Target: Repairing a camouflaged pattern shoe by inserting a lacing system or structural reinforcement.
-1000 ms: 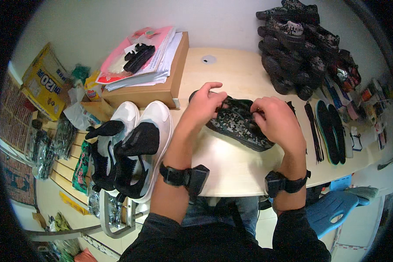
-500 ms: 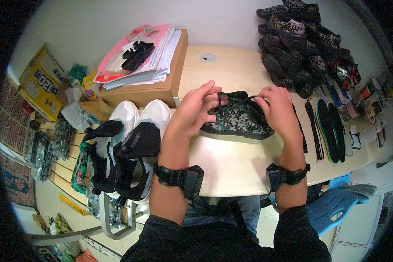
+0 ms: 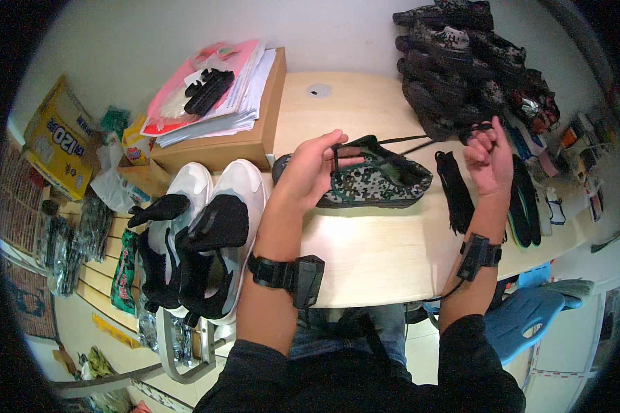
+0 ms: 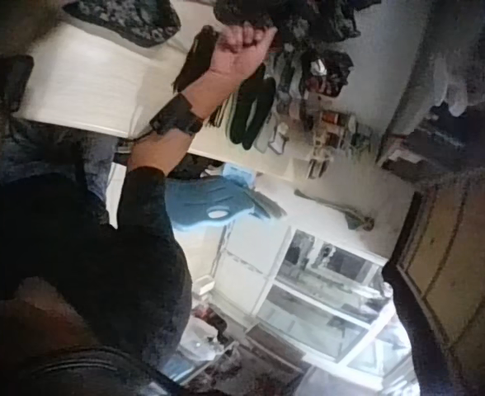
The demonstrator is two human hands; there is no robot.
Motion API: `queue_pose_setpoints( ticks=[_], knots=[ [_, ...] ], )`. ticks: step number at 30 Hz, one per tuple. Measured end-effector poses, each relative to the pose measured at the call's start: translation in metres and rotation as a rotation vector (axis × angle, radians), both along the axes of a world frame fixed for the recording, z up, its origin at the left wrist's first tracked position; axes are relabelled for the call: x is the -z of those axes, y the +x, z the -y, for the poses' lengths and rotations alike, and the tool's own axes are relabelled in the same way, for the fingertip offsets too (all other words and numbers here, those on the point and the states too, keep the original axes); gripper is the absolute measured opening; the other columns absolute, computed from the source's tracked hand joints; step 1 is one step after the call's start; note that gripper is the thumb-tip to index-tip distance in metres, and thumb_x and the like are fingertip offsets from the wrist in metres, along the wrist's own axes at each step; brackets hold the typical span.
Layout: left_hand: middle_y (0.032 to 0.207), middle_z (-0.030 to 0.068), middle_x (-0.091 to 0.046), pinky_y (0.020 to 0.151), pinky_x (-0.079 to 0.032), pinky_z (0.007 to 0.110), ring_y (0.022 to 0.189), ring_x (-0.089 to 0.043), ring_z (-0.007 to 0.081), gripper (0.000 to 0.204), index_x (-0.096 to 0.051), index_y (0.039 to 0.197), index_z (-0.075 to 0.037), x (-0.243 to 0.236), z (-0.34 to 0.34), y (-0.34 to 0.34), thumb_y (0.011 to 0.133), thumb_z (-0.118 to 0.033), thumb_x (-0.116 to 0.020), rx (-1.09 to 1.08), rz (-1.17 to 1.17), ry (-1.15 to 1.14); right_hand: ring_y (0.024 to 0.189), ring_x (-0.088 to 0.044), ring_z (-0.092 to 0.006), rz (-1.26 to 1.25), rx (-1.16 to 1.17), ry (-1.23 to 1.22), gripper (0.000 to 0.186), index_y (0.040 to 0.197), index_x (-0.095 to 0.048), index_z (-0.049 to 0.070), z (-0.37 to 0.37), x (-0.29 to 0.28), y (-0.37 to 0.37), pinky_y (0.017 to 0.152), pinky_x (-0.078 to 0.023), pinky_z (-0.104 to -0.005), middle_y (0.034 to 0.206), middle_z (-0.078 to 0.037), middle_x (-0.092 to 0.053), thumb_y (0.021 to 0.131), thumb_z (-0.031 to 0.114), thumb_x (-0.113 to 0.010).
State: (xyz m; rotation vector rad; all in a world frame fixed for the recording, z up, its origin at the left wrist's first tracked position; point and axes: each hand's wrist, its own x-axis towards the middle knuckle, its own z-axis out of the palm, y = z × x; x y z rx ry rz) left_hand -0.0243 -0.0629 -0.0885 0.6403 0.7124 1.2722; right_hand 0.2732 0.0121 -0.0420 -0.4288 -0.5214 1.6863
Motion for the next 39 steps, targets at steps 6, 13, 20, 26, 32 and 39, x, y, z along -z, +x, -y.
queue_pose_setpoints(
  ticks=[6, 13, 20, 26, 32, 39],
  knots=[
    [0.103, 0.0215, -0.059, 0.088, -0.049, 0.038, 0.099, -0.061, 0.0313, 0.032, -0.051, 0.108, 0.007, -0.003, 0.003, 0.008, 0.093, -0.021, -0.054, -0.071, -0.015, 0.01, 0.044, -0.024, -0.011, -0.118, 0.135, -0.09, 0.034, 0.067, -0.042, 0.011, -0.021, 0.023, 0.03, 0.042, -0.029, -0.0233, 0.057, 0.001, -0.03, 0.097, 0.026, -0.05],
    [0.105, 0.0234, -0.059, 0.089, -0.049, 0.04, 0.1, -0.062, 0.0322, 0.033, -0.053, 0.106, 0.006, 0.002, 0.005, 0.001, 0.092, -0.023, -0.055, -0.085, 0.067, 0.002, 0.043, -0.025, -0.0107, -0.03, 0.237, -0.171, 0.033, 0.068, -0.041, 0.01, -0.029, 0.034, 0.028, 0.044, -0.033, -0.0256, 0.057, 0.0, -0.032, 0.094, 0.026, -0.054],
    [0.105, 0.0248, -0.062, 0.092, -0.048, 0.046, 0.11, -0.056, 0.0397, 0.052, -0.056, 0.109, 0.011, -0.005, 0.009, 0.008, 0.094, -0.037, -0.047, -0.093, 0.076, -0.016, 0.087, -0.061, -0.0317, 1.687, 0.772, 0.464, 0.024, 0.093, -0.067, 0.001, -0.019, 0.033, -0.012, 0.081, -0.047, -0.0401, 0.087, -0.016, -0.064, 0.082, 0.022, -0.064],
    [0.107, 0.0252, -0.062, 0.094, -0.045, 0.045, 0.109, -0.057, 0.0382, 0.053, -0.058, 0.108, 0.011, -0.002, 0.013, 0.011, 0.094, -0.039, -0.045, -0.121, 0.117, 0.017, 0.095, -0.058, -0.033, 1.466, 0.26, 1.04, 0.025, 0.099, -0.063, 0.002, 0.037, 0.026, -0.102, 0.086, -0.045, -0.0384, 0.099, -0.016, -0.06, 0.082, 0.02, -0.065],
    [0.107, 0.0261, -0.062, 0.092, -0.048, 0.044, 0.106, -0.059, 0.037, 0.048, -0.058, 0.106, 0.009, 0.001, 0.006, 0.015, 0.095, -0.035, -0.044, -0.151, 0.066, 0.013, 0.082, -0.059, -0.0325, 1.759, 0.353, 0.926, 0.013, 0.088, -0.066, 0.004, 0.037, 0.026, -0.101, 0.073, -0.048, -0.0417, 0.085, -0.013, -0.059, 0.081, 0.014, -0.065],
    [0.11, 0.0277, -0.059, 0.089, -0.051, 0.043, 0.101, -0.062, 0.0364, 0.043, -0.052, 0.112, 0.011, 0.003, 0.006, 0.013, 0.096, -0.028, -0.044, -0.151, 0.065, 0.002, 0.083, -0.059, -0.033, 1.825, 0.414, 0.97, 0.011, 0.087, -0.065, 0.002, 0.037, 0.032, -0.102, 0.073, -0.048, -0.042, 0.088, -0.013, -0.058, 0.079, 0.01, -0.066]
  ],
)
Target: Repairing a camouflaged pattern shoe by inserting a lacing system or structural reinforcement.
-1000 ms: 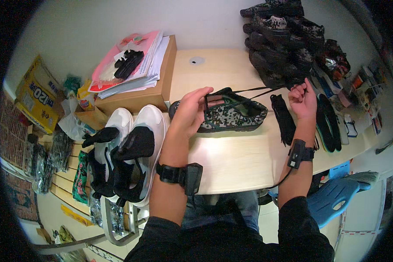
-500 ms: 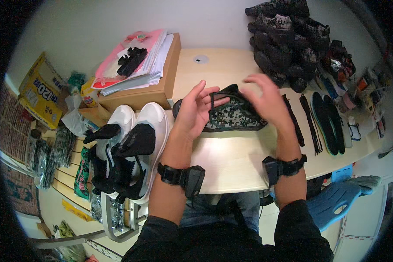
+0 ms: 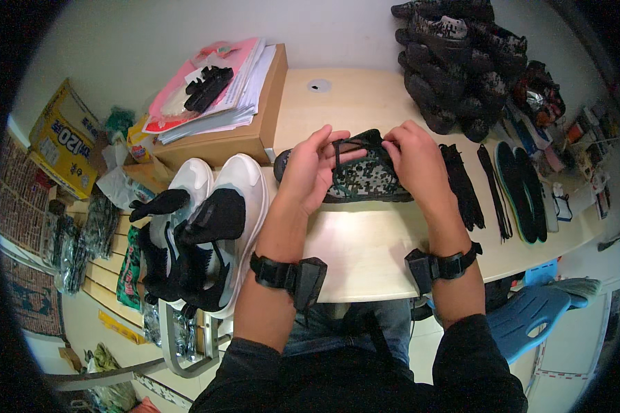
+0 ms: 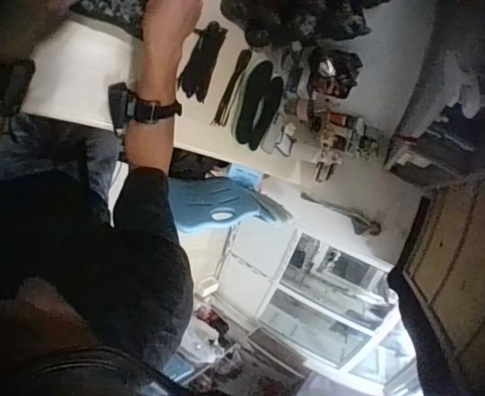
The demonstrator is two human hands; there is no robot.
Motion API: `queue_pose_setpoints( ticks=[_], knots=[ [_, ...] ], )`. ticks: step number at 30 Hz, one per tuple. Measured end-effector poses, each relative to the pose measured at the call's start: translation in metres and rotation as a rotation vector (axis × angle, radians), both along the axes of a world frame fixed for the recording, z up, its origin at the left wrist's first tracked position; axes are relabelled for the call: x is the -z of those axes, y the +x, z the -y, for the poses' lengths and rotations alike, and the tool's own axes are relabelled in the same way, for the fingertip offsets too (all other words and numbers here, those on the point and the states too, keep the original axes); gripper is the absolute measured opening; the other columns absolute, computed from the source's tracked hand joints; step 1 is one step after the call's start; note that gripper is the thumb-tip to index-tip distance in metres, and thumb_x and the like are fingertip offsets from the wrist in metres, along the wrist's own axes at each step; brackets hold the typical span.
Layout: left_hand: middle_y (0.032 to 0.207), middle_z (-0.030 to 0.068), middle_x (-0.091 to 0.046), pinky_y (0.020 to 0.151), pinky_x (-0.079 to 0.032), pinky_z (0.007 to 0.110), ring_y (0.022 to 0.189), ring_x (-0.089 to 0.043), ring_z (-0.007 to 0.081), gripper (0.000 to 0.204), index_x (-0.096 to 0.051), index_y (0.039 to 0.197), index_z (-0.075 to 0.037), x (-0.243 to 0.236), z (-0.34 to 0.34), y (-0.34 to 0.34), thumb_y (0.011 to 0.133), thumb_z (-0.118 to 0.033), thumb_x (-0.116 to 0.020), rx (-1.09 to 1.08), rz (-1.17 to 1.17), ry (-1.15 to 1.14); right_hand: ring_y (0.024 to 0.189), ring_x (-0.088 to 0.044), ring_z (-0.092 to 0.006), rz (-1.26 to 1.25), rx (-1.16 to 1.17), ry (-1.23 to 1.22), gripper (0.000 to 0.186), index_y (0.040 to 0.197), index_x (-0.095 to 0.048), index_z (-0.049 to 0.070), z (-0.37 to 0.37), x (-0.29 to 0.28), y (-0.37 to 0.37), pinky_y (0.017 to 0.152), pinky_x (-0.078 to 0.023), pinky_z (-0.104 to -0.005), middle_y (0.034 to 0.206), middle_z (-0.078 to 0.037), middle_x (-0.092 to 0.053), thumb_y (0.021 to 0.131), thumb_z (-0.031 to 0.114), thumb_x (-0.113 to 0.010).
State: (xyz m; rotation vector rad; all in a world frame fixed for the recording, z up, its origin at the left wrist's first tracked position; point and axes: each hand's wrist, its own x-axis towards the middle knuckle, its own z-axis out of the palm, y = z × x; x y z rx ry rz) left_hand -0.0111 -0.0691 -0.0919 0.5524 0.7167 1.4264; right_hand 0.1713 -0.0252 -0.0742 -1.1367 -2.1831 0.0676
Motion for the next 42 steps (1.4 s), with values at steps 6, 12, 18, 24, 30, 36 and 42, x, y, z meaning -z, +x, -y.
queue_pose_setpoints(
  ticks=[6, 12, 18, 24, 30, 36, 42],
  knots=[
    [0.1, 0.0227, -0.06, 0.082, -0.053, 0.037, 0.094, -0.064, 0.0353, 0.024, -0.05, 0.106, 0.009, -0.001, 0.0, 0.001, 0.095, -0.011, -0.043, -0.07, -0.073, 0.014, 0.083, -0.059, -0.0353, -0.002, -0.015, -0.078, 0.009, 0.085, -0.064, 0.001, -0.003, 0.0, 0.004, 0.074, -0.048, -0.0426, 0.087, -0.015, -0.058, 0.079, 0.007, -0.065],
    [0.096, 0.0209, -0.06, 0.079, -0.055, 0.036, 0.089, -0.065, 0.0335, 0.013, -0.05, 0.1, 0.005, -0.005, 0.003, 0.003, 0.093, -0.005, -0.048, -0.127, -0.11, -0.01, 0.08, -0.059, -0.0341, -0.085, -0.022, -0.068, 0.01, 0.082, -0.062, 0.001, 0.01, -0.021, 0.004, 0.07, -0.048, -0.041, 0.083, -0.015, -0.058, 0.08, 0.011, -0.063],
    [0.09, 0.0146, -0.061, 0.073, -0.056, 0.034, 0.081, -0.066, 0.0273, 0.011, -0.053, 0.098, 0.003, 0.001, 0.003, 0.001, 0.092, -0.006, -0.051, -0.147, -0.137, 0.017, 0.071, -0.058, -0.034, -0.071, -0.206, 0.105, 0.012, 0.073, -0.057, 0.002, 0.046, -0.043, -0.005, 0.064, -0.047, -0.0417, 0.075, -0.015, -0.057, 0.079, 0.012, -0.061],
    [0.088, 0.0163, -0.062, 0.071, -0.057, 0.034, 0.083, -0.066, 0.026, 0.011, -0.052, 0.099, 0.002, -0.008, 0.005, 0.004, 0.091, -0.006, -0.051, -0.133, -0.113, -0.023, 0.066, -0.058, -0.0352, 0.112, -0.578, -0.355, 0.014, 0.076, -0.056, -0.001, 0.053, -0.033, -0.011, 0.06, -0.045, -0.0422, 0.068, -0.018, -0.057, 0.081, 0.012, -0.059],
    [0.089, 0.0159, -0.063, 0.072, -0.057, 0.033, 0.084, -0.066, 0.0236, 0.011, -0.053, 0.1, 0.002, -0.006, 0.004, 0.005, 0.09, -0.003, -0.051, -0.107, -0.102, 0.062, 0.064, -0.062, -0.034, 0.294, -0.649, -0.779, 0.018, 0.079, -0.058, -0.001, 0.048, -0.032, -0.016, 0.061, -0.049, -0.0421, 0.068, -0.019, -0.06, 0.085, 0.016, -0.055],
    [0.091, 0.0138, -0.063, 0.072, -0.057, 0.032, 0.087, -0.066, 0.0233, 0.012, -0.052, 0.101, 0.003, 0.001, 0.0, -0.002, 0.089, -0.001, -0.053, -0.12, -0.103, 0.168, 0.047, -0.061, -0.0207, -0.183, -0.67, -1.122, 0.026, 0.086, -0.05, -0.001, 0.033, -0.004, -0.027, 0.049, -0.047, -0.0332, 0.062, -0.01, -0.059, 0.097, 0.02, -0.041],
    [0.093, 0.0131, -0.06, 0.069, -0.056, 0.03, 0.089, -0.066, 0.0257, 0.014, -0.052, 0.102, 0.002, -0.003, 0.004, -0.003, 0.089, -0.004, -0.055, -0.099, -0.134, 0.105, 0.043, -0.057, -0.0194, -0.364, -0.512, -1.188, 0.028, 0.084, -0.049, -0.001, 0.035, 0.001, -0.038, 0.039, -0.044, -0.0299, 0.056, -0.01, -0.054, 0.098, 0.02, -0.038]
  ],
)
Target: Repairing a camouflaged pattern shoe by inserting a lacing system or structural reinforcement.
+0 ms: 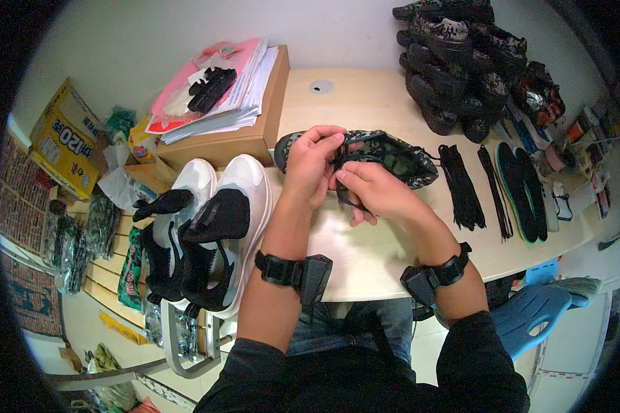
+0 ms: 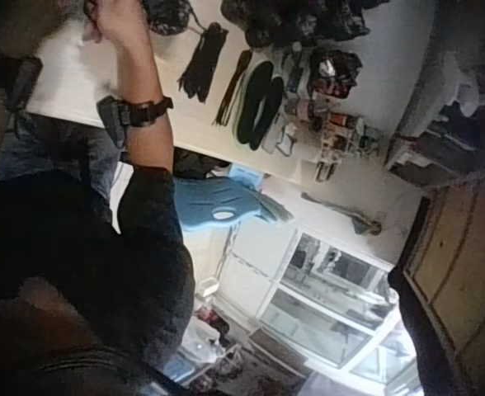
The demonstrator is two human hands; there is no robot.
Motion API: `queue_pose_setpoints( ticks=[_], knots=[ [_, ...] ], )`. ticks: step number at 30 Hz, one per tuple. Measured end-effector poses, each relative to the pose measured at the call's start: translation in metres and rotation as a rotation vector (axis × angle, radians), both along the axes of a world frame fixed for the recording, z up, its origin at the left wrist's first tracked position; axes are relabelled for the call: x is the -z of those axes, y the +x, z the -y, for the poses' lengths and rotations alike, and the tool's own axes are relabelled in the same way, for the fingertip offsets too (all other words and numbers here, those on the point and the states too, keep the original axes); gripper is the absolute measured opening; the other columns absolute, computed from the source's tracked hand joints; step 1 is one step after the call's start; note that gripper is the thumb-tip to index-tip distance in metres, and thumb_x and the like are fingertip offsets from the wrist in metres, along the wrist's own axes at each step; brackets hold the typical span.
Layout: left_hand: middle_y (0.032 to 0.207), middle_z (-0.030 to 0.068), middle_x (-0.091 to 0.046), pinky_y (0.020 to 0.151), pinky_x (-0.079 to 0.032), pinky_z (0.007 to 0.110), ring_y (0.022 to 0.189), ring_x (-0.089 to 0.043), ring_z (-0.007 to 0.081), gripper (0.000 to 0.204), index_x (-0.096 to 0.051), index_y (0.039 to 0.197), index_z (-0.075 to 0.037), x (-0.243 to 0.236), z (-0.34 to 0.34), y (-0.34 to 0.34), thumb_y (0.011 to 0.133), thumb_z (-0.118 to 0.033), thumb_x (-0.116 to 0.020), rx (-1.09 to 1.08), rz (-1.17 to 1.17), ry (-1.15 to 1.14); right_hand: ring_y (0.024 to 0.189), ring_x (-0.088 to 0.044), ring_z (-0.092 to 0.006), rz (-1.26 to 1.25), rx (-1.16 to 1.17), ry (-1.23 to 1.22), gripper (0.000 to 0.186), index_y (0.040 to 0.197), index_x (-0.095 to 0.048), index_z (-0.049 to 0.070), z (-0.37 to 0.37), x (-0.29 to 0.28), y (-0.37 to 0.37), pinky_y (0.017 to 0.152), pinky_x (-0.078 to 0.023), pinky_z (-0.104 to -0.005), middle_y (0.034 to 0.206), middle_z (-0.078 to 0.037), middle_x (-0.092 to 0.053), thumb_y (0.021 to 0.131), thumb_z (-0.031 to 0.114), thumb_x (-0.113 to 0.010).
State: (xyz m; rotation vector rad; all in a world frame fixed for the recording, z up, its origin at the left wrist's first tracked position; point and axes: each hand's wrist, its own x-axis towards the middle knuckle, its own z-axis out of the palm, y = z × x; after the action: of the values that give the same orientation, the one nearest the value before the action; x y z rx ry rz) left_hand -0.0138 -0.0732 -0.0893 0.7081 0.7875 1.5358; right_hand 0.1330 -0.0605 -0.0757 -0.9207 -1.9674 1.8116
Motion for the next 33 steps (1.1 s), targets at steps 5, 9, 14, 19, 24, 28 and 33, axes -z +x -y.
queue_pose_setpoints(
  ticks=[5, 9, 14, 19, 24, 28, 33],
  knots=[
    [0.09, 0.0115, -0.061, 0.061, -0.055, 0.028, 0.089, -0.066, 0.0242, 0.015, -0.053, 0.102, 0.001, 0.002, -0.002, 0.002, 0.089, -0.005, -0.055, -0.017, 0.04, 0.04, 0.044, -0.056, -0.0173, -0.042, 0.002, -0.035, 0.026, 0.088, -0.051, 0.0, -0.005, 0.007, -0.001, 0.037, -0.043, -0.0277, 0.052, -0.007, -0.048, 0.098, 0.021, -0.04],
    [0.089, 0.0132, -0.062, 0.057, -0.053, 0.028, 0.084, -0.066, 0.022, 0.015, -0.053, 0.102, 0.001, 0.004, -0.002, -0.002, 0.09, -0.008, -0.055, -0.006, -0.022, 0.018, 0.042, -0.054, -0.0149, -0.074, 0.111, -0.095, 0.025, 0.087, -0.052, 0.0, 0.002, -0.004, -0.005, 0.037, -0.042, -0.0274, 0.054, -0.007, -0.052, 0.097, 0.021, -0.043],
    [0.093, 0.0182, -0.064, 0.054, -0.049, 0.025, 0.075, -0.064, 0.0196, 0.017, -0.052, 0.102, 0.002, -0.004, 0.002, -0.008, 0.086, -0.003, -0.052, 0.059, 0.124, -0.029, 0.041, -0.054, -0.0159, 0.002, 0.097, 0.017, 0.028, 0.083, -0.053, -0.001, -0.001, -0.008, -0.001, 0.039, -0.042, -0.0267, 0.057, -0.009, -0.057, 0.096, 0.022, -0.046],
    [0.094, 0.0173, -0.065, 0.056, -0.047, 0.02, 0.076, -0.064, 0.0158, 0.023, -0.052, 0.106, 0.002, -0.005, 0.003, -0.004, 0.083, 0.003, -0.052, 0.04, -0.013, 0.056, 0.048, -0.055, -0.0127, -0.218, -0.002, -0.038, 0.024, 0.085, -0.056, 0.002, -0.001, -0.012, 0.008, 0.047, -0.043, -0.0231, 0.063, -0.006, -0.058, 0.097, 0.02, -0.045],
    [0.096, 0.0113, -0.067, 0.054, -0.042, 0.016, 0.077, -0.062, 0.0081, 0.028, -0.053, 0.11, 0.0, 0.007, -0.003, -0.003, 0.083, -0.002, -0.061, -0.01, -0.207, 0.116, 0.053, -0.055, -0.0117, -0.359, -0.071, -0.097, 0.022, 0.087, -0.056, 0.001, 0.001, -0.025, 0.019, 0.052, -0.044, -0.0234, 0.068, -0.006, -0.059, 0.096, 0.018, -0.045],
    [0.095, 0.004, -0.067, 0.052, -0.037, 0.015, 0.076, -0.061, 0.0039, 0.025, -0.054, 0.11, -0.003, 0.009, -0.009, -0.001, 0.088, -0.012, -0.061, -0.032, -0.256, 0.048, 0.051, -0.05, -0.0095, -0.467, -0.298, -0.06, 0.021, 0.088, -0.058, 0.0, 0.002, -0.029, 0.032, 0.05, -0.039, -0.022, 0.066, -0.006, -0.058, 0.095, 0.017, -0.048],
    [0.102, 0.0171, -0.063, 0.077, -0.055, 0.036, 0.095, -0.063, 0.0254, 0.035, -0.054, 0.109, 0.0, -0.001, -0.001, 0.002, 0.092, -0.031, -0.057, -0.032, -0.16, 0.029, 0.052, -0.047, -0.0077, -0.53, -0.434, -0.149, 0.021, 0.09, -0.061, -0.002, 0.001, -0.031, 0.046, 0.05, -0.036, -0.0211, 0.065, -0.005, -0.058, 0.094, 0.017, -0.052]
  ],
)
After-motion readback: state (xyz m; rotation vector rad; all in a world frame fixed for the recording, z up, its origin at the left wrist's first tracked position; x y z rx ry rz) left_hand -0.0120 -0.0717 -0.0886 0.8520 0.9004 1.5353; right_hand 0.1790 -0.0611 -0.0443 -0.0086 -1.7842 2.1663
